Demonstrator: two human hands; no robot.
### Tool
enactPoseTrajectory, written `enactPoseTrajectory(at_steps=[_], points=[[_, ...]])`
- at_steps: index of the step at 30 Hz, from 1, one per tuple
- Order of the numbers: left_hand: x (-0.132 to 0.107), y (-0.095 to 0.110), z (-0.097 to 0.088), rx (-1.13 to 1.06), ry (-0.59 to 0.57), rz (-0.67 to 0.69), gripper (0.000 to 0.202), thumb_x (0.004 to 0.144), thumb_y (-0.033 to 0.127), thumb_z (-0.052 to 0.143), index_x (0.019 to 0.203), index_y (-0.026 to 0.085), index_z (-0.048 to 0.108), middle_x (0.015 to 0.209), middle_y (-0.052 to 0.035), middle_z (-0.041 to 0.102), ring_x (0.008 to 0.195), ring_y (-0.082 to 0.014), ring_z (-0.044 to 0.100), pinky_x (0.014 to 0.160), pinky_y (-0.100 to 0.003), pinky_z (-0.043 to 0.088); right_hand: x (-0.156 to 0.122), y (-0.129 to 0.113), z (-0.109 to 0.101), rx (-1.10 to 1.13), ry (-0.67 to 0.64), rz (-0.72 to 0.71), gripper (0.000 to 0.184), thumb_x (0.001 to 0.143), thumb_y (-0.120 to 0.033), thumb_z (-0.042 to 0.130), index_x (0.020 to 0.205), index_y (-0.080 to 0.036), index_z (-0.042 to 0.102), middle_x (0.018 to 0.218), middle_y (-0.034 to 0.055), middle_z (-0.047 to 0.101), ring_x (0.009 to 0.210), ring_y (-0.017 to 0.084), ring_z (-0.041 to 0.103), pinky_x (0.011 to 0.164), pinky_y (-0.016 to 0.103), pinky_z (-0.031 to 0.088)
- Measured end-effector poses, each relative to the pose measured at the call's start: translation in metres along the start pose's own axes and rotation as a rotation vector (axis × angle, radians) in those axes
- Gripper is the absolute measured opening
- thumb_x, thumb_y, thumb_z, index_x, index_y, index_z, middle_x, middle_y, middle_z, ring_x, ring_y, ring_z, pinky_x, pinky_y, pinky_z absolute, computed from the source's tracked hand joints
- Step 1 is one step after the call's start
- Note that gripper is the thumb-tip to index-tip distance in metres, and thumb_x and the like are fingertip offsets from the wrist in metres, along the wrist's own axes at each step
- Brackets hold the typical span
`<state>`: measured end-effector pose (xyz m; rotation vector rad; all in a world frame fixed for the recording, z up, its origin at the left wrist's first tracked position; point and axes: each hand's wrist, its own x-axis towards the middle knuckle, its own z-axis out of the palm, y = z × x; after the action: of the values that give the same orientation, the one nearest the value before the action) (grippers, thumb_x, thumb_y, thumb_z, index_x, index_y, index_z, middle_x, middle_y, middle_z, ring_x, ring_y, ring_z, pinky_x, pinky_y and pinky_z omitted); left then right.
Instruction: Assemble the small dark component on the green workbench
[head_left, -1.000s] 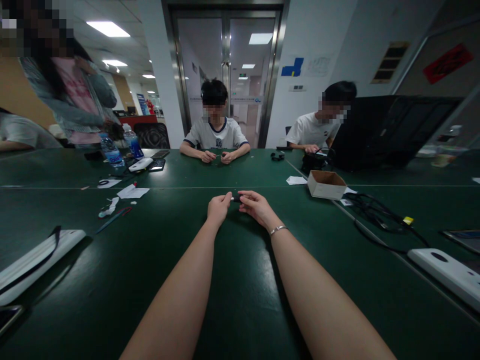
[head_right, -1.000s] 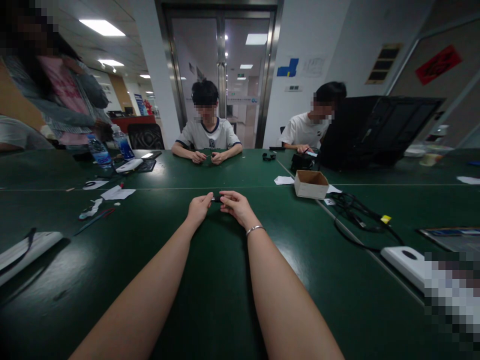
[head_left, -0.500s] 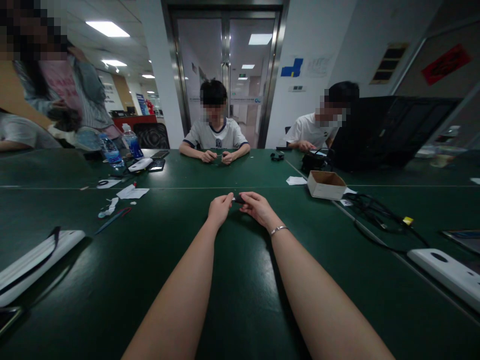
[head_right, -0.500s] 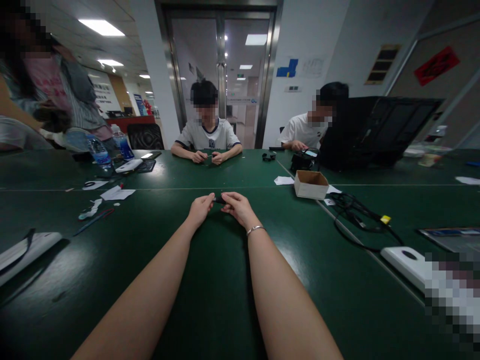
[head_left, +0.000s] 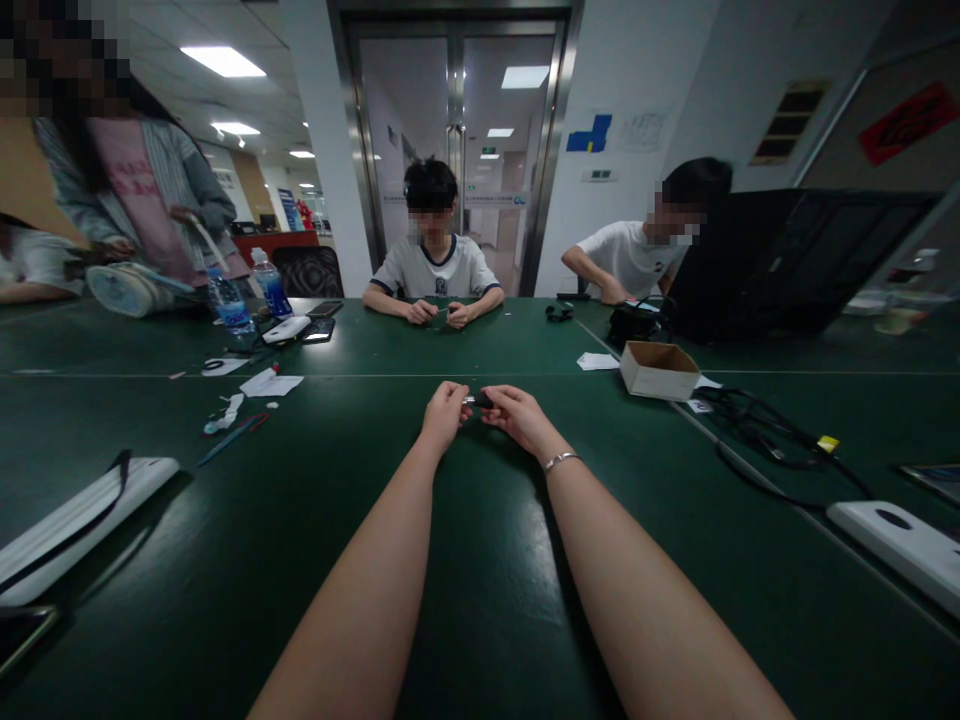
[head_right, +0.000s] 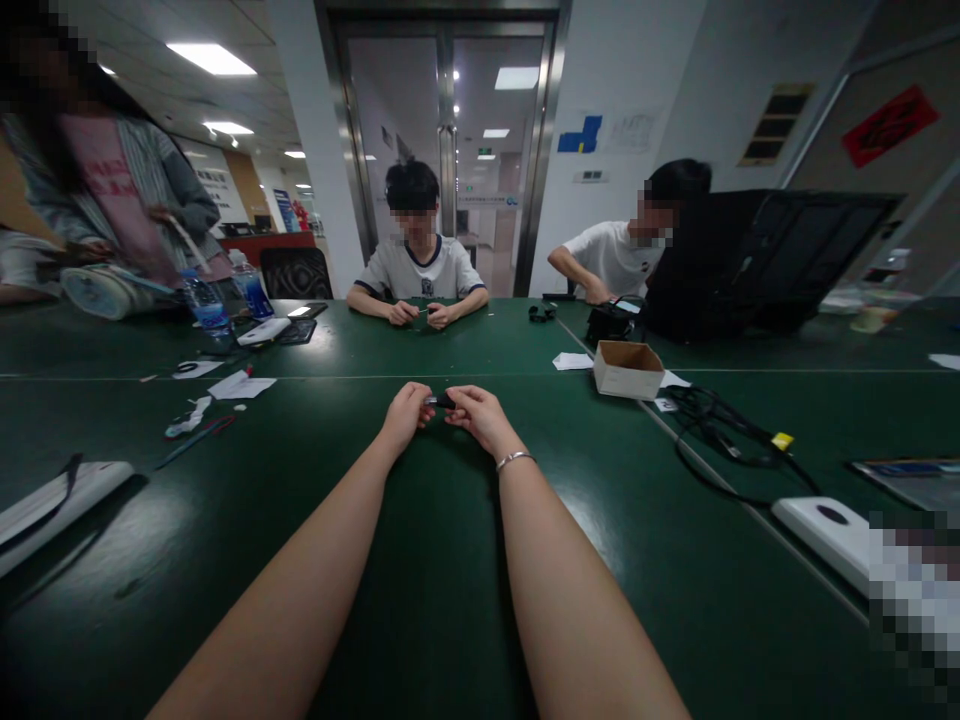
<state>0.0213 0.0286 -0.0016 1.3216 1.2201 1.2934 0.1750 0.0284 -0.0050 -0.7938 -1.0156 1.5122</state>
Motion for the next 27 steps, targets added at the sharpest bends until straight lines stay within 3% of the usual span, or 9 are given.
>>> enactPoseTrajectory(at_steps=[9,15,21,27], points=[[0.002,-0.003,0.002,-0.038,0.044,-0.004,0.011,0.082,0.027,0.053,0.090,0.018,0.053,0.058,0.0049,0.052,0.044,-0.0081,0.044,0.045,-0.018,0.033,0.000,-0.001,0.001,-0.006,0.011,0.018,0.030,0.065,-0.028,0.089,0.083,-0.013,0.070,0.068,0.0017,0.066,0.050,0.007,0.055,0.061,0.025,0.059],[-0.001,-0.004,0.000,0.058,0.013,0.006,0.017,0.086,0.032,0.048,0.091,0.019,0.057,0.051,0.0054,0.047,0.045,-0.0107,0.044,0.044,-0.019,0.032,-0.002,-0.001,0.001,-0.003,0.001,-0.001,0.034,0.061,-0.030,0.090,0.085,-0.014,0.071,0.071,0.0014,0.067,0.052,0.007,0.056,0.063,0.025,0.059],[-0.005,-0.005,0.000,-0.006,0.014,0.021,0.016,0.079,0.019,0.050,0.093,0.018,0.056,0.069,0.0012,0.056,0.061,-0.0122,0.054,0.049,-0.019,0.036,-0.005,0.001,0.000,-0.010,0.010,-0.010,0.038,0.059,-0.033,0.091,0.085,-0.014,0.071,0.070,0.0003,0.065,0.053,0.007,0.055,0.065,0.027,0.059],[-0.005,-0.011,-0.002,0.020,0.036,0.049,0.021,0.078,0.017,0.052,0.099,0.019,0.056,0.070,0.0019,0.056,0.058,-0.0110,0.050,0.055,-0.021,0.038,-0.010,0.001,0.002,-0.024,0.021,-0.040,0.044,0.054,-0.038,0.092,0.085,-0.015,0.072,0.062,-0.0026,0.061,0.053,0.008,0.054,0.066,0.029,0.058]])
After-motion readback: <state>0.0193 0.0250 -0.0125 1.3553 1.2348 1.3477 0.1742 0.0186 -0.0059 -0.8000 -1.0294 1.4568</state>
